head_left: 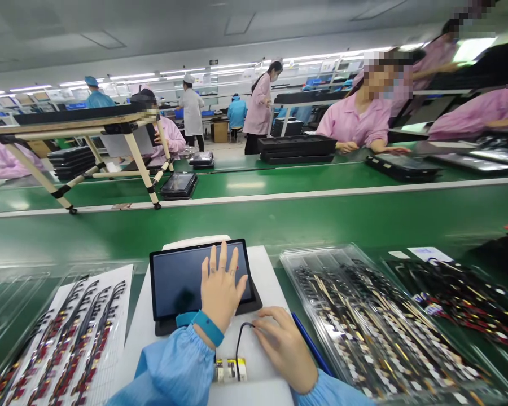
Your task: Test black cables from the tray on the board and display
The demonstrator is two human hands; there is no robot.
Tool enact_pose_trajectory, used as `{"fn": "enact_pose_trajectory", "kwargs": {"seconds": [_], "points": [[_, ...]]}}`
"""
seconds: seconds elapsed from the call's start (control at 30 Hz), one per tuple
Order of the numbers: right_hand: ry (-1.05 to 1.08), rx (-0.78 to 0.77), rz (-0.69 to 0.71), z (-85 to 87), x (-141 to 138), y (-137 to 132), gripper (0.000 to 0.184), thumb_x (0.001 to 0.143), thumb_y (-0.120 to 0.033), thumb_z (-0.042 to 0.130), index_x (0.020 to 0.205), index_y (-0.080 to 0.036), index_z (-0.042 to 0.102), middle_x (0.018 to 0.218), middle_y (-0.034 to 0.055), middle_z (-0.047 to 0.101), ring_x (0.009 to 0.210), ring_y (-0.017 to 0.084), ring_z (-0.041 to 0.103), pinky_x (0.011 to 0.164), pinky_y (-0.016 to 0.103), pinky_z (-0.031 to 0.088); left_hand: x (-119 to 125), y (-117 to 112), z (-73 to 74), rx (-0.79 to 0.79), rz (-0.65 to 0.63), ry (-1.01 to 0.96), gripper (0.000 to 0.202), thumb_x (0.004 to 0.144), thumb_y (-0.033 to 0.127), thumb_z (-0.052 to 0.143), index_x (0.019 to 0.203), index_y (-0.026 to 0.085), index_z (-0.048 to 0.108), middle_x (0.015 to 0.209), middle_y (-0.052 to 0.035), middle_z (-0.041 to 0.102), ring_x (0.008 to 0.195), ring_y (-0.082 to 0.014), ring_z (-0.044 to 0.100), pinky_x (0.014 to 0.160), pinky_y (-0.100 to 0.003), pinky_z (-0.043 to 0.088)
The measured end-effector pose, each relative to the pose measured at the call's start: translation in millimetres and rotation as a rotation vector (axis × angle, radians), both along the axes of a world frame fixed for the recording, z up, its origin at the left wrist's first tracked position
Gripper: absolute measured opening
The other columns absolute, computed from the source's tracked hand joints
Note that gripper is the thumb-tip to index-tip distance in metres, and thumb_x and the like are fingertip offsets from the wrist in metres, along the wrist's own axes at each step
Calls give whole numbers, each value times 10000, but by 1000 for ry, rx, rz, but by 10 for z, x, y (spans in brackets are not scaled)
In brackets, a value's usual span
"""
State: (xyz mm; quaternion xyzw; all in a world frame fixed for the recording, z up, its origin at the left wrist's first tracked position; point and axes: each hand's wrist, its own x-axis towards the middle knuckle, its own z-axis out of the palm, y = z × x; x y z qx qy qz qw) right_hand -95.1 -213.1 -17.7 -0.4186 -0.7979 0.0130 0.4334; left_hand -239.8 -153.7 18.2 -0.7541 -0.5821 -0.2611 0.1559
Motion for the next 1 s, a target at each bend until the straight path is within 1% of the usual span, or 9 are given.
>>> {"fn": "enact_pose_trajectory", "kwargs": {"seconds": [0.13, 0.27, 0.37, 0.43, 0.53, 0.63, 0.77, 0.87, 1.0], "points": [[-7, 9, -6, 10, -12, -5, 166, 792, -85, 476, 798, -208, 587, 793, 38, 587, 740, 151, 588, 614, 278, 531, -198, -162, -45, -47, -57, 35, 551, 863, 337, 509, 1383, 209, 380, 1435, -172, 348, 1288, -357, 354, 980, -517, 339], [-15, 22, -9, 55, -24, -2, 170, 802, -91, 463, 788, -209, 584, 778, 36, 587, 721, 146, 590, 599, 267, 531, -639, -387, -60, -135, -39, -16, 581, 861, 313, 509, 1407, 240, 324, 1434, -159, 334, 1284, -341, 351, 968, -496, 354], [-26, 43, 3, 92, -33, 17, 167, 821, -110, 454, 778, -211, 580, 761, 33, 589, 702, 140, 595, 584, 254, 530, -988, -463, -65, -131, 82, -230, 547, 893, 305, 452, 1413, 246, 294, 1420, -150, 326, 1280, -323, 356, 992, -520, 330], [-39, 57, 18, 110, -38, 36, 164, 837, -131, 452, 776, -215, 579, 750, 31, 590, 688, 139, 599, 574, 250, 528, -1174, -456, -102, -19, 152, -423, 517, 908, 311, 417, 1405, 228, 305, 1373, -148, 356, 1271, -302, 364, 1025, -504, 307], [-60, 67, 48, 117, -37, 68, 164, 865, -173, 446, 782, -219, 580, 732, 26, 591, 661, 134, 601, 553, 242, 523, -1357, -411, -219, 133, 171, -687, 472, 915, 334, 388, 1372, 222, 353, 1278, -127, 432, 1204, -260, 425, 1040, -439, 317], [-82, 60, 69, 91, -22, 89, 160, 887, -238, 451, 805, -222, 588, 729, 20, 595, 652, 132, 602, 553, 244, 522, -1436, -378, -351, 136, 173, -937, 459, 906, 401, 377, 1330, 224, 392, 1230, -112, 482, 1115, -242, 496, 1003, -410, 363], [-114, 44, 67, 41, 17, 78, 174, 906, -284, 438, 850, -224, 592, 767, 16, 606, 688, 130, 604, 588, 249, 520, -1451, -360, -437, 38, 202, -1170, 514, 897, 477, 336, 1331, 204, 368, 1199, -114, 496, 1082, -236, 515, 992, -407, 363], [-135, 64, 64, 16, 52, 66, 152, 910, -266, 437, 876, -221, 579, 779, 9, 610, 711, 125, 593, 617, 248, 509, -1437, -371, -445, 7, 196, -1185, 526, 904, 495, 302, 1336, 200, 361, 1184, -119, 501, 1069, -241, 521, 975, -420, 368], [-161, 100, 42, -12, 75, 101, 168, 897, -226, 461, 1026, -205, 566, 891, 30, 635, 840, 152, 579, 724, 289, 496, -1399, -438, -437, 58, 129, -1036, 476, 915, 427, 340, 1334, 201, 365, 1196, -121, 505, 1070, -242, 525, 946, -414, 392]]}}
